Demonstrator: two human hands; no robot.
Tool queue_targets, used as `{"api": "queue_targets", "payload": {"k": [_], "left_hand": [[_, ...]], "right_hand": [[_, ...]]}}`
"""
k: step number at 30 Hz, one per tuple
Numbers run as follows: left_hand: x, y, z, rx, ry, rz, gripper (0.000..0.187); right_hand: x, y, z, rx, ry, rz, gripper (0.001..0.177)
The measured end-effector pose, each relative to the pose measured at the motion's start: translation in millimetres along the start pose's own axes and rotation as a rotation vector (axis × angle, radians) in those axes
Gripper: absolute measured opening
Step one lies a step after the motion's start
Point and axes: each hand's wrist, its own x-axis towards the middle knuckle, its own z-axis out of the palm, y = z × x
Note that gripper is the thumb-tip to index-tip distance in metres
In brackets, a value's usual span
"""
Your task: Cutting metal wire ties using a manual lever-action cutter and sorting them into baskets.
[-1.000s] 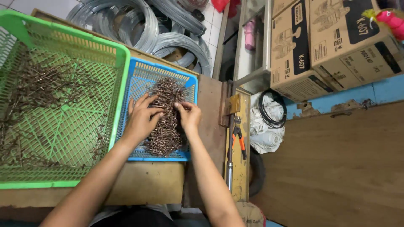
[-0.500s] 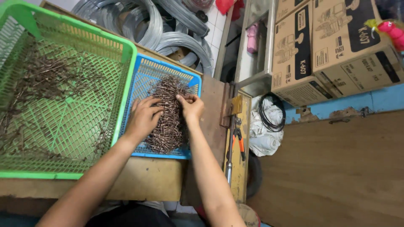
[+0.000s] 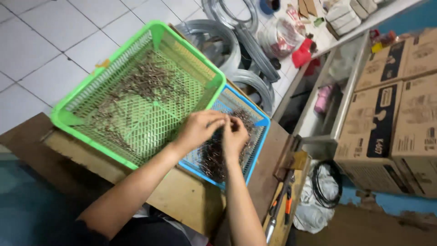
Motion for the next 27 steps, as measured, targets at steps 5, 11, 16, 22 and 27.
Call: {"api": "queue_targets", "payload": {"k": [5, 11, 16, 22, 27], "left_hand": [[-4.1, -4.5, -113.3, 0.442, 0.179, -0.003, 0.009], [-30.8, -53.8, -217.0, 0.974, 0.141, -0.437, 0.027], [-51.4, -104.0, -230.6, 0.998, 0.156, -0.366, 0.027], [-46.5, -51.3, -237.3, 0.789, 0.117, -0.443, 0.040], [-46.3, -46.6, -238.3, 0.913, 0.063, -0.344, 0.029]], "right_hand": [[-13.1, -65.9, 66.9, -0.153, -0.244, -0.226, 0.008], [-25.0, -94.1, 145.1, -0.355, -0.597, -0.208, 0.021], [-21.4, -93.2, 186.6, -0.392, -0.610, -0.106, 0.033], [-22.7, -82.6, 198.4, -0.399, -0.587, 0.034, 0.020], [-30.0, -49.5, 181.4, -0.171, -0.614, 0.104, 0.021]]}}
